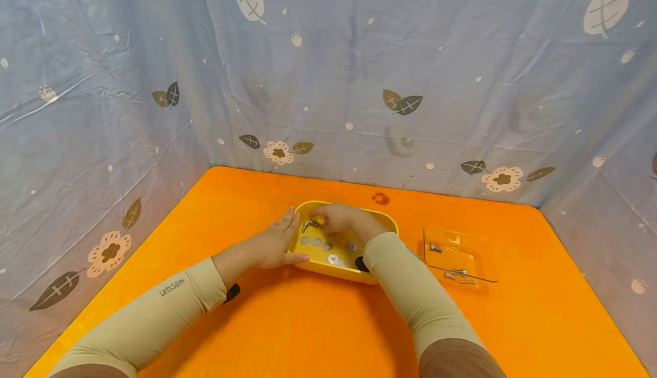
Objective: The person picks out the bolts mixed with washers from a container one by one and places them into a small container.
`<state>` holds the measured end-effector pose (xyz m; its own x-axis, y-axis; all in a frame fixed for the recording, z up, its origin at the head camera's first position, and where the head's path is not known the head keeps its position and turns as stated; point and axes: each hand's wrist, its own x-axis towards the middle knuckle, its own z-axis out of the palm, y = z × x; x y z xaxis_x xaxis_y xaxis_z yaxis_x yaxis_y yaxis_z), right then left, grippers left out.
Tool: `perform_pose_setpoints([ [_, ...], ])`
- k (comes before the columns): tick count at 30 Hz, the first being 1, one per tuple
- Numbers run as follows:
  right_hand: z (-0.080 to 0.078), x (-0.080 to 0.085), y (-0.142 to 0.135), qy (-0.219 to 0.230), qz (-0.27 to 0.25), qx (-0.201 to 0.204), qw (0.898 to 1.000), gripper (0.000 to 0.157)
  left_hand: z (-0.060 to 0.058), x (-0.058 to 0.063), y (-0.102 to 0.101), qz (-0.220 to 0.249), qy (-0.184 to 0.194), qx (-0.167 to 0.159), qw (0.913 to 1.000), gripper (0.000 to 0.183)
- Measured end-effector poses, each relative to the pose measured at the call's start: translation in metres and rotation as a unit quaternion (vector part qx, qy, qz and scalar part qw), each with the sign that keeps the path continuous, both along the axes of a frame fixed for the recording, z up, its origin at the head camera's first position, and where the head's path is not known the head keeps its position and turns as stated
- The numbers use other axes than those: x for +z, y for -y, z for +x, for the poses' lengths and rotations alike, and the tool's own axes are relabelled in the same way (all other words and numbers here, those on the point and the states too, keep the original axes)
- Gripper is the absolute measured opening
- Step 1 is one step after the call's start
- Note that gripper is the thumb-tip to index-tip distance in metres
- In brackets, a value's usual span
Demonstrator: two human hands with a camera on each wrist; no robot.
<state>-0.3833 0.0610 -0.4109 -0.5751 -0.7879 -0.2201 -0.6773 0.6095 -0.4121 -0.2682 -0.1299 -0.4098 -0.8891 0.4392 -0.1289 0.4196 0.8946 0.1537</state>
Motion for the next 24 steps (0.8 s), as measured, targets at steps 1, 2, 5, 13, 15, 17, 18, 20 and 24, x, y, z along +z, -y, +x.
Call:
perform_pose_setpoints([
  [1,-0.0002,-0.0012,0.0005,-0.006,0.003,0.003,1.000,0.051,0.0000,0.0000,-0.0001,-0.002,0.002,0.001,1.0000,0.109],
  [2,-0.0005,-0.0022,0.0011,-0.012,0.006,0.006,1.000,0.051,0.0001,0.0000,-0.0001,-0.005,0.003,0.001,1.0000,0.109],
  [5,-0.0007,-0.0040,0.0030,-0.032,0.014,0.014,0.999,0.046,0.0003,0.0001,-0.0001,-0.004,0.004,0.003,1.0000,0.109],
  [13,-0.0003,-0.0063,0.0051,-0.063,0.028,0.013,0.998,0.033,-0.0005,0.0002,0.0003,-0.001,0.005,0.004,1.0000,0.109],
  [15,-0.0006,-0.0074,0.0050,-0.068,0.027,0.014,0.997,0.030,-0.0007,-0.0003,0.0004,-0.001,0.004,0.004,1.0000,0.109],
  [17,-0.0011,-0.0084,0.0049,-0.069,0.023,0.012,0.997,0.026,-0.0010,-0.0009,0.0005,-0.001,0.004,0.003,1.0000,0.110],
  [18,-0.0013,-0.0087,0.0049,-0.068,0.020,0.010,0.997,0.023,-0.0011,-0.0012,0.0006,-0.002,0.004,0.004,1.0000,0.110],
  [20,-0.0018,-0.0092,0.0049,-0.065,0.014,0.005,0.998,0.018,-0.0016,-0.0016,0.0007,-0.001,0.005,0.003,1.0000,0.110],
  [24,-0.0027,-0.0103,0.0044,-0.055,0.011,-0.005,0.998,0.013,-0.0018,-0.0012,0.0006,-0.003,0.009,0.004,0.9999,0.110],
])
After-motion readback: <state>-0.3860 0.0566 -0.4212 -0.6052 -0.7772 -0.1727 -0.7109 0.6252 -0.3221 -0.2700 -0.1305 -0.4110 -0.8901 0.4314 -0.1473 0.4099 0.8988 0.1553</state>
